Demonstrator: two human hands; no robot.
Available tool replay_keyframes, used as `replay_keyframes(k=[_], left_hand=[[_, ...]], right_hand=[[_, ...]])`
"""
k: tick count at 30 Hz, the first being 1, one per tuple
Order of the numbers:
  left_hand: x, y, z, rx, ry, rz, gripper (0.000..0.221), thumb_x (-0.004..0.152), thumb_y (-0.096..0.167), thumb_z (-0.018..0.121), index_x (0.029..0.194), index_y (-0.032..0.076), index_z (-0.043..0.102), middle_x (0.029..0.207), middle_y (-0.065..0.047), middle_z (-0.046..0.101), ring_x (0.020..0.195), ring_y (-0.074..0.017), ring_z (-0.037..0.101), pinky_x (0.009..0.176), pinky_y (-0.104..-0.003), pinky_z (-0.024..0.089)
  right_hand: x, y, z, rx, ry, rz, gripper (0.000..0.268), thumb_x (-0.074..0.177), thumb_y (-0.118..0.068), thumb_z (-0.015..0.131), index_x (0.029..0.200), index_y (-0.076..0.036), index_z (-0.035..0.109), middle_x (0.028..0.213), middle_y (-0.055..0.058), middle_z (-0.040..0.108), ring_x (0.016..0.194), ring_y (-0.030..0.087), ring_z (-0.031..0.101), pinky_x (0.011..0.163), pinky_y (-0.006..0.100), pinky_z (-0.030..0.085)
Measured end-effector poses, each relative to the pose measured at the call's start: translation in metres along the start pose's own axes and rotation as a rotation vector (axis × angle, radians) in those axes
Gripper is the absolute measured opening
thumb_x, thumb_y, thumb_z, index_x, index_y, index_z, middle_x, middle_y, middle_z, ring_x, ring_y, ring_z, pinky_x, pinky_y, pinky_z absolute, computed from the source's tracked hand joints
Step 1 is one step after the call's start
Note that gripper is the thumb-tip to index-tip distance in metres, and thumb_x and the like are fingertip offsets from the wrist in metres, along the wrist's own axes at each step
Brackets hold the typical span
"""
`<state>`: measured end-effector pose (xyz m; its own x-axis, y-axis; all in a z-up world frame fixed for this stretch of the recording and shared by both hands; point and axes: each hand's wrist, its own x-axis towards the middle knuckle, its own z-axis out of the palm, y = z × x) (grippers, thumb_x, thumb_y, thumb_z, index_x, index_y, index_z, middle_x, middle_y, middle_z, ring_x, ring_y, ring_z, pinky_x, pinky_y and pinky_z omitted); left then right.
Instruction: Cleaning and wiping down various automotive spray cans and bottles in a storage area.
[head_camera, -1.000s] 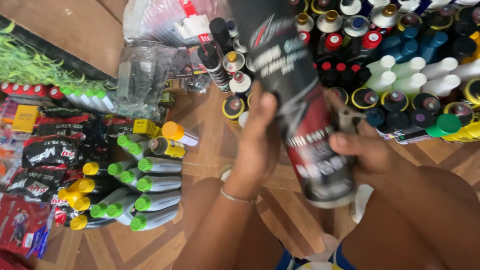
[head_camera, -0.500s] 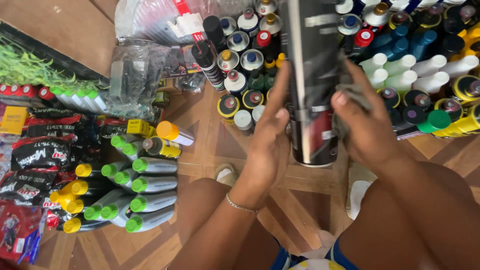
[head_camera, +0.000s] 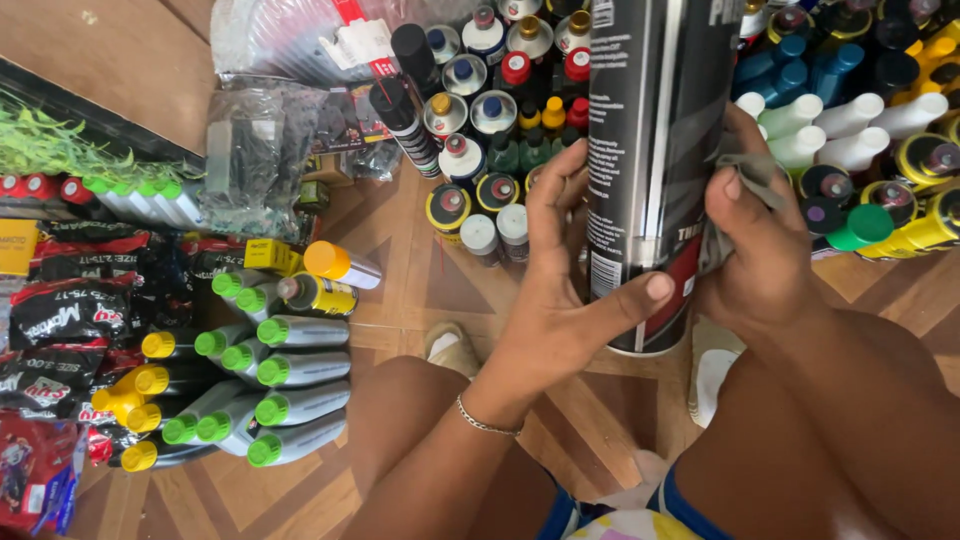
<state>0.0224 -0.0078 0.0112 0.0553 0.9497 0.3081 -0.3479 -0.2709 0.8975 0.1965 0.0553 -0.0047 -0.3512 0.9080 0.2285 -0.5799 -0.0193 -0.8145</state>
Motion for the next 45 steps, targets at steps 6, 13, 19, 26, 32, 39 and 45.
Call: replay_keyframes(k=[6,13,19,26,32,39,45], left_hand=[[0.003,0.008,0.002,-0.052,-0.036,-0.049,0.092,0.098,0.005,0.073,0.169,0.006,0.015,0.158,-0.016,0.042,0.145,-0.0224,0.045,0.126,-0.034,0.037],[0.008,0.030,0.011,0.279,0.048,-0.131,0.090,0.092,0.011,0.073,0.168,0.008,0.025,0.142,-0.016,0.062,0.120,-0.0170,0.059,0.112,-0.029,0.048],[0.002,0.025,0.011,0.540,0.053,0.002,0.086,0.088,0.014,0.074,0.162,0.015,0.030,0.138,-0.017,0.063,0.122,-0.0235,0.065,0.110,-0.031,0.052],[-0.003,0.010,0.006,0.685,0.003,0.140,0.082,0.093,0.015,0.081,0.161,0.014,0.035,0.147,-0.018,0.056,0.128,-0.0291,0.059,0.116,-0.033,0.051],[-0.002,0.011,0.011,0.643,-0.014,0.099,0.088,0.096,0.025,0.082,0.164,0.010,0.028,0.148,-0.018,0.060,0.126,-0.0274,0.063,0.115,-0.034,0.052],[-0.004,0.001,0.013,0.457,-0.001,-0.065,0.093,0.097,0.036,0.076,0.167,0.009,0.021,0.149,-0.020,0.060,0.129,-0.0281,0.067,0.114,-0.036,0.056],[-0.001,-0.003,0.015,0.468,0.031,-0.033,0.102,0.091,0.041,0.076,0.167,0.009,0.017,0.151,-0.025,0.054,0.135,-0.0343,0.063,0.115,-0.038,0.051]], right_hand=[[-0.001,-0.007,0.010,0.042,0.035,-0.034,0.071,0.111,-0.031,0.071,0.160,0.002,0.031,0.141,0.010,0.055,0.129,0.021,0.056,0.120,0.038,0.046],[-0.002,-0.011,0.002,-0.069,0.021,0.029,0.068,0.110,-0.020,0.066,0.164,-0.002,0.028,0.139,0.009,0.055,0.127,0.020,0.057,0.116,0.039,0.048],[-0.001,-0.017,-0.005,-0.110,-0.017,0.030,0.065,0.102,-0.002,0.068,0.158,-0.002,0.033,0.131,0.011,0.056,0.122,0.019,0.060,0.113,0.037,0.052],[0.014,-0.033,0.007,-0.222,0.015,-0.013,0.084,0.090,0.006,0.067,0.163,-0.006,0.026,0.143,0.011,0.059,0.128,0.020,0.062,0.118,0.038,0.053],[0.010,-0.031,0.009,-0.146,0.005,-0.025,0.086,0.093,0.005,0.067,0.167,-0.005,0.024,0.136,0.014,0.061,0.124,0.022,0.065,0.112,0.039,0.055],[-0.002,-0.028,0.010,-0.117,0.036,0.023,0.084,0.092,0.006,0.067,0.164,-0.006,0.026,0.138,0.013,0.061,0.122,0.021,0.066,0.108,0.037,0.057],[-0.002,-0.037,-0.002,-0.444,-0.009,0.109,0.072,0.096,0.002,0.056,0.162,-0.007,0.029,0.136,0.011,0.062,0.119,0.021,0.066,0.098,0.040,0.060]])
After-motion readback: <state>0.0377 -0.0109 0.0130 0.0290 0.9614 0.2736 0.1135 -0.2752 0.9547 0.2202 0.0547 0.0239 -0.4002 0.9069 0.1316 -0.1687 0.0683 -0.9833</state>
